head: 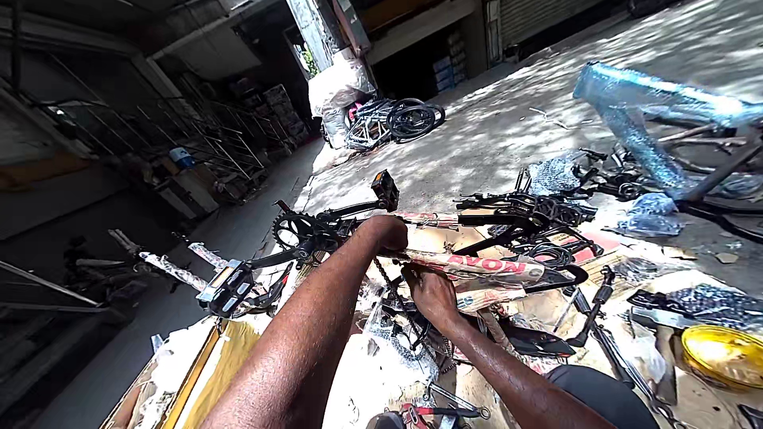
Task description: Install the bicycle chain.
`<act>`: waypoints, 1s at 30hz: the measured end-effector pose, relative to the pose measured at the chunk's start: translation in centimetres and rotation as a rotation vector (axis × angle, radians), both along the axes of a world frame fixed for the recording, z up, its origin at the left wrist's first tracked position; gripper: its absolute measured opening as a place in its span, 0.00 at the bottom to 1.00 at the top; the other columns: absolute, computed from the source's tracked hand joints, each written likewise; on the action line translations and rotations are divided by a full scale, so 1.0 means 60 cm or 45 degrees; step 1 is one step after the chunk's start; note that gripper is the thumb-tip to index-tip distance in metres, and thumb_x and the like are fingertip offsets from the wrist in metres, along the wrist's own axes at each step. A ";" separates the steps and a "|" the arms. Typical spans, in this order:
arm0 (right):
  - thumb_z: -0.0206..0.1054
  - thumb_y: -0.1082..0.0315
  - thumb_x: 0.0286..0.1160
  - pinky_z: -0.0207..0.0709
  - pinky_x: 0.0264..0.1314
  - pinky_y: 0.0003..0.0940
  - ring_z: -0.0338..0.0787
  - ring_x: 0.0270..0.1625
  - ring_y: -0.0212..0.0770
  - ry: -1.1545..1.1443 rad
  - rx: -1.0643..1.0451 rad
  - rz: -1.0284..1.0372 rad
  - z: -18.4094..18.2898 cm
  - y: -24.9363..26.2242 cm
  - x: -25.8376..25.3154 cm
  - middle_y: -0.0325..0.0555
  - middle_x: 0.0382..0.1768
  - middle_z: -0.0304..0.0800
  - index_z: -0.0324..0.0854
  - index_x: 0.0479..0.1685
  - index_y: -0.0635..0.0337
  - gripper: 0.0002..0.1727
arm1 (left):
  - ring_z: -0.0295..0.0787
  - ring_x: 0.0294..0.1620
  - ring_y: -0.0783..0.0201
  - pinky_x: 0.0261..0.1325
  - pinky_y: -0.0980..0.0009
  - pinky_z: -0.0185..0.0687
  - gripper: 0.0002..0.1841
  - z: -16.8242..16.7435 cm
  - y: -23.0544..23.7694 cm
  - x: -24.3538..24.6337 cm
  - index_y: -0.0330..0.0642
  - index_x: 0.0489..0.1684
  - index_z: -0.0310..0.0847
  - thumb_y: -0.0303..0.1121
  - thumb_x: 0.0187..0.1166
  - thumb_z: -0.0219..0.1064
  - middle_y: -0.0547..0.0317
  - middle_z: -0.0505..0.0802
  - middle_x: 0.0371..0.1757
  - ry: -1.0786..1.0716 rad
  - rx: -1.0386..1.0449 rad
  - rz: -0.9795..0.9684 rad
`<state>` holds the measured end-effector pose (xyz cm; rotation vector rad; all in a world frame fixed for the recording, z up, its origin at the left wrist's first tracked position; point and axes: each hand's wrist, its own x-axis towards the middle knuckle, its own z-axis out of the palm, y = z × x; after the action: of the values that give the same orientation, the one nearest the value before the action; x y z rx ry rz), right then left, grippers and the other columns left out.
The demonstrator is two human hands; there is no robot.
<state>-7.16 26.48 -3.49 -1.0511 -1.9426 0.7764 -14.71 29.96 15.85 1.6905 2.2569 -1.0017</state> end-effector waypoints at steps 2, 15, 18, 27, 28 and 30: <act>0.57 0.45 0.88 0.83 0.48 0.61 0.94 0.47 0.53 0.004 0.029 0.024 -0.001 0.000 -0.001 0.47 0.43 0.95 0.91 0.55 0.44 0.20 | 0.82 0.35 0.50 0.38 0.45 0.74 0.13 0.002 0.000 0.004 0.34 0.30 0.83 0.35 0.80 0.62 0.46 0.86 0.32 0.010 -0.013 0.016; 0.54 0.41 0.89 0.81 0.56 0.66 0.93 0.55 0.57 -0.116 -0.026 0.059 0.017 0.009 0.000 0.50 0.50 0.95 0.90 0.61 0.42 0.24 | 0.84 0.36 0.48 0.40 0.42 0.76 0.15 -0.001 -0.003 -0.017 0.34 0.30 0.84 0.37 0.81 0.62 0.44 0.87 0.33 -0.089 0.074 -0.007; 0.52 0.41 0.89 0.83 0.56 0.63 0.94 0.55 0.57 -0.267 0.034 0.040 0.032 0.001 0.001 0.52 0.48 0.95 0.89 0.57 0.48 0.26 | 0.85 0.40 0.47 0.43 0.41 0.76 0.15 0.006 -0.009 -0.008 0.32 0.31 0.83 0.37 0.81 0.61 0.42 0.87 0.36 -0.072 0.063 0.013; 0.48 0.41 0.90 0.80 0.64 0.57 0.92 0.60 0.56 -0.380 -0.155 0.008 0.074 -0.013 0.001 0.55 0.48 0.94 0.90 0.49 0.57 0.31 | 0.87 0.48 0.43 0.50 0.38 0.78 0.15 0.014 -0.027 0.002 0.30 0.36 0.85 0.36 0.82 0.61 0.39 0.90 0.44 -0.113 0.148 0.114; 0.49 0.41 0.90 0.80 0.64 0.57 0.92 0.60 0.56 -0.363 -0.162 0.006 0.073 -0.013 0.001 0.55 0.48 0.94 0.89 0.50 0.58 0.31 | 0.87 0.48 0.44 0.50 0.39 0.78 0.15 0.012 -0.026 -0.001 0.30 0.36 0.85 0.36 0.82 0.62 0.39 0.90 0.44 -0.129 0.149 0.117; 0.50 0.41 0.89 0.79 0.66 0.57 0.91 0.61 0.56 -0.299 -0.191 0.007 0.073 -0.009 0.001 0.56 0.50 0.94 0.89 0.54 0.57 0.30 | 0.85 0.46 0.45 0.48 0.40 0.77 0.14 0.009 -0.025 -0.005 0.30 0.36 0.85 0.36 0.81 0.62 0.40 0.89 0.42 -0.171 0.173 0.131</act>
<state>-7.08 25.93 0.88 -1.2763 -2.1095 0.8434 -15.00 28.47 16.38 1.6195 2.3431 -0.7054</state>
